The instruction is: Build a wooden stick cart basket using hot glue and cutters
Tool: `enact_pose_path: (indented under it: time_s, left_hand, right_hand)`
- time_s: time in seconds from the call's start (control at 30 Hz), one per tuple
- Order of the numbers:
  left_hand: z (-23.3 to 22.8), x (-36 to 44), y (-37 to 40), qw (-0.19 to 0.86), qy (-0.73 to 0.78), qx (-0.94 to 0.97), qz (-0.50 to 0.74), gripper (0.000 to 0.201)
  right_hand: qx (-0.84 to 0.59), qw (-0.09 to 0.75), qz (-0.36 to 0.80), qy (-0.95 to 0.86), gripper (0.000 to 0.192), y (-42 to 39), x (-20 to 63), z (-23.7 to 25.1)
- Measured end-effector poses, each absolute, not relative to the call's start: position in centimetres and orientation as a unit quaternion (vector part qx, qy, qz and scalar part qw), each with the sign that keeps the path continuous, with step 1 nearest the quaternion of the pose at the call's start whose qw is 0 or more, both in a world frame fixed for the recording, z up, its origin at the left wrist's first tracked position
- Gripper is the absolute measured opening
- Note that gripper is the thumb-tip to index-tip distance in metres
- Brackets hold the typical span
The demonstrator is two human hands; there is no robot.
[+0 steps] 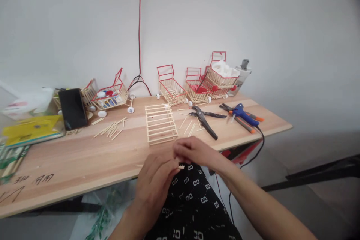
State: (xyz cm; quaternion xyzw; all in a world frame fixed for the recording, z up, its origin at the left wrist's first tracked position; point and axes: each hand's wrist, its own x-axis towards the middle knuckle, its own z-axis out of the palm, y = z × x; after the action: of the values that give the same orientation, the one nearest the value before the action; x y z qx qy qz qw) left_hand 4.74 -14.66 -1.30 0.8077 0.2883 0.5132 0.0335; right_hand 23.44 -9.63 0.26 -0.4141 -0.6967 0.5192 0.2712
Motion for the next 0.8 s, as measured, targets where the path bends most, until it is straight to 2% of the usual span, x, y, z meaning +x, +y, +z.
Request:
enact_pose_path:
  time_s: [0.07, 0.13, 0.17, 0.23, 0.37, 0.53, 0.7, 0.8]
  left_hand:
    - [-1.5, 4.4, -14.8, 0.067, 0.333, 0.808, 0.481, 0.015]
    - [-1.8, 3.9, -14.9, 0.103, 0.375, 0.800, 0.458, 0.013]
    - [-2.0, 3.8, -14.8, 0.121, 0.391, 0.792, 0.453, 0.012]
    - [-2.4, 3.6, -14.8, 0.162, 0.420, 0.772, 0.448, 0.011]
    - [-2.9, 3.8, -14.6, 0.251, 0.451, 0.736, 0.438, 0.014]
    - [-3.5, 3.8, -14.5, 0.303, 0.465, 0.718, 0.420, 0.019]
    - [-4.0, 3.5, -14.5, 0.339, 0.477, 0.700, 0.410, 0.021]
    - [-4.0, 3.6, -14.6, 0.377, 0.493, 0.667, 0.412, 0.023]
  right_hand:
    - [-0.525, 0.350, 0.323, -0.706, 0.029, -8.8, 27.0, 0.9]
    - [-0.615, 0.384, 0.120, -0.678, 0.026, -7.8, 31.8, 1.1]
    - [-0.675, 0.367, 0.034, -0.640, 0.027, -7.2, 34.4, 1.1]
    - [-0.777, 0.245, -0.068, -0.576, 0.032, -6.1, 39.4, 0.9]
    - [-0.840, 0.157, -0.072, -0.515, 0.039, -4.7, 45.8, -0.1]
    - [-0.862, 0.092, -0.045, -0.497, 0.035, -3.9, 47.6, -1.0]
    - [-0.848, 0.115, -0.104, -0.507, 0.044, -4.3, 45.7, -0.6]
    - [-0.735, 0.167, -0.111, -0.648, 0.051, -4.4, 42.1, -0.3]
